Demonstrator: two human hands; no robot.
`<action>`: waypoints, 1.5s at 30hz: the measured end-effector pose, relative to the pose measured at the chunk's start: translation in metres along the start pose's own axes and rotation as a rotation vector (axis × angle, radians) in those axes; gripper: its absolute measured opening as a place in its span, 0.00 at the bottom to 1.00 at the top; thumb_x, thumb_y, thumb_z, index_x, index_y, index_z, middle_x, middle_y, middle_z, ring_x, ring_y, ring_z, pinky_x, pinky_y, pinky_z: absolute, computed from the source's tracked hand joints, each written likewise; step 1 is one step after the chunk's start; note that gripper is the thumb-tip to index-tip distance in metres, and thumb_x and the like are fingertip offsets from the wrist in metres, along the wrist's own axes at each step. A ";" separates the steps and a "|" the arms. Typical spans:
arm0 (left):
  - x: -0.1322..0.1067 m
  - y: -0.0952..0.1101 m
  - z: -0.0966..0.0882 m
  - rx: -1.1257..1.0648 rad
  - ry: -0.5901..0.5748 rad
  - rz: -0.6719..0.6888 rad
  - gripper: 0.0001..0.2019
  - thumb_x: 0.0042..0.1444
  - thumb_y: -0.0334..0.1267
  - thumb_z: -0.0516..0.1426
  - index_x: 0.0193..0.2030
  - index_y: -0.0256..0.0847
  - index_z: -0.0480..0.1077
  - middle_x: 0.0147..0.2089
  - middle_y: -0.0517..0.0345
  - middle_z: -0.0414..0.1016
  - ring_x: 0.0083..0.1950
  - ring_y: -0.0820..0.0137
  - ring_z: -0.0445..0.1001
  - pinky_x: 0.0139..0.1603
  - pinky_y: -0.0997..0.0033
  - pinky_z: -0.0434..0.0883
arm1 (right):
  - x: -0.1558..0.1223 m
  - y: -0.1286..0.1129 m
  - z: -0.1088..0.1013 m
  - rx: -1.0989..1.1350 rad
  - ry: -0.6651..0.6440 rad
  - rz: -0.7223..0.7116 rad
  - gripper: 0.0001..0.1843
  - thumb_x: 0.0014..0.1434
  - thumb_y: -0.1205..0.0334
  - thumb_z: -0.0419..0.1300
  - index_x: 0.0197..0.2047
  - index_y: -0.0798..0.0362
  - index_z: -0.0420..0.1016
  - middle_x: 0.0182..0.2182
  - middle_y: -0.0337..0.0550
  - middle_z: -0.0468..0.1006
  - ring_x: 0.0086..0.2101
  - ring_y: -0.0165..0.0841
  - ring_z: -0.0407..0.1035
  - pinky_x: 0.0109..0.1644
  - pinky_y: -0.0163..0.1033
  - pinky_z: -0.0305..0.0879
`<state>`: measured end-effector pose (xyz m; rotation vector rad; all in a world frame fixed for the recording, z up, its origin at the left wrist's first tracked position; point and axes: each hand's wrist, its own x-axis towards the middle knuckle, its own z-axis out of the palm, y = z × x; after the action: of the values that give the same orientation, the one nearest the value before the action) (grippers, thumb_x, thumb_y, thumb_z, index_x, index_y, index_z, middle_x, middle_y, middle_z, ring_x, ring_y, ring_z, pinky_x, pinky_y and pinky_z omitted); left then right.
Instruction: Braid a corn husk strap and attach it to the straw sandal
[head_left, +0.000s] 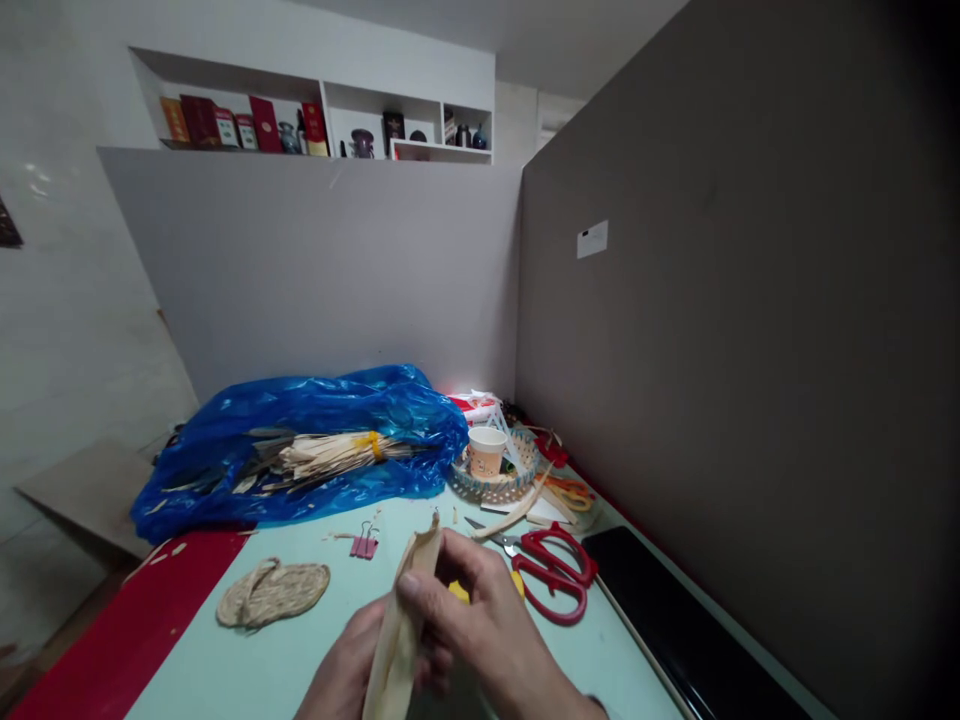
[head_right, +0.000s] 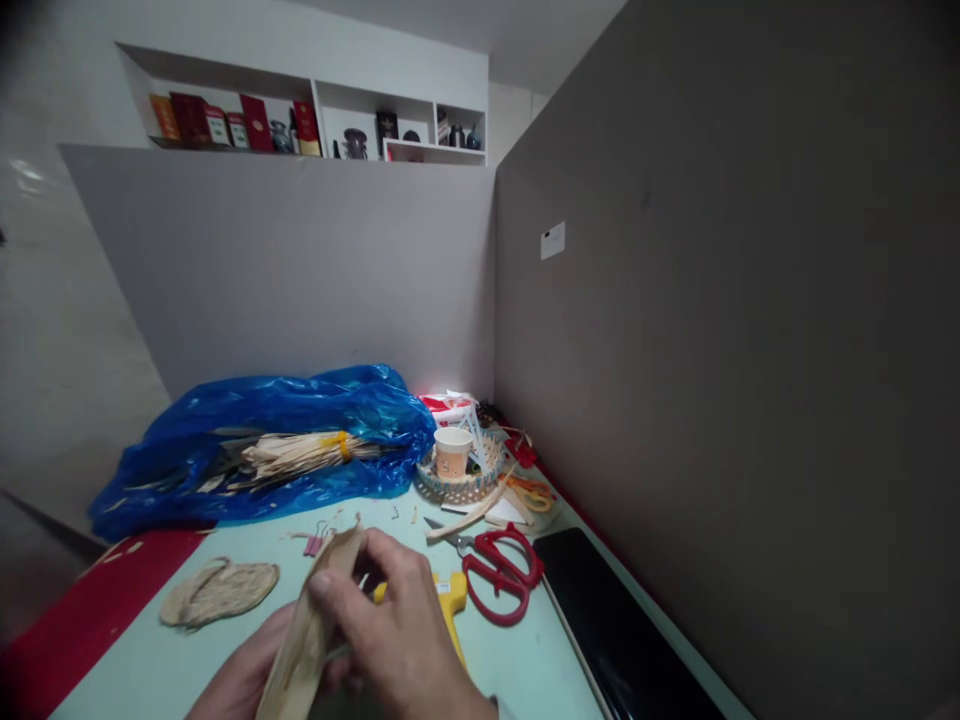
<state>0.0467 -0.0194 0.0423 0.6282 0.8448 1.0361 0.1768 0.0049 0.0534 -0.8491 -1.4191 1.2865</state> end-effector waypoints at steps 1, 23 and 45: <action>0.000 0.003 0.001 0.032 0.025 0.077 0.10 0.50 0.44 0.66 0.34 0.40 0.79 0.28 0.59 0.77 0.29 0.70 0.73 0.31 0.75 0.71 | 0.002 0.002 -0.002 0.006 0.041 -0.005 0.12 0.57 0.54 0.62 0.31 0.54 0.70 0.27 0.36 0.67 0.29 0.29 0.62 0.30 0.32 0.61; 0.000 0.026 -0.001 0.038 -0.013 0.106 0.07 0.53 0.36 0.66 0.33 0.40 0.72 0.33 0.61 0.75 0.34 0.70 0.77 0.41 0.72 0.72 | 0.007 0.004 -0.018 0.452 -0.243 0.035 0.14 0.60 0.54 0.63 0.43 0.55 0.78 0.33 0.40 0.70 0.30 0.26 0.63 0.34 0.29 0.59; 0.004 0.017 0.003 0.460 0.234 0.545 0.18 0.35 0.40 0.73 0.31 0.43 0.71 0.28 0.63 0.75 0.32 0.65 0.76 0.32 0.75 0.74 | -0.002 0.003 -0.003 0.196 -0.101 0.016 0.22 0.50 0.64 0.67 0.50 0.52 0.71 0.40 0.41 0.76 0.40 0.35 0.70 0.46 0.39 0.65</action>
<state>0.0425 -0.0089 0.0564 1.1872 1.1665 1.4380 0.1796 0.0048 0.0497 -0.6722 -1.3402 1.4714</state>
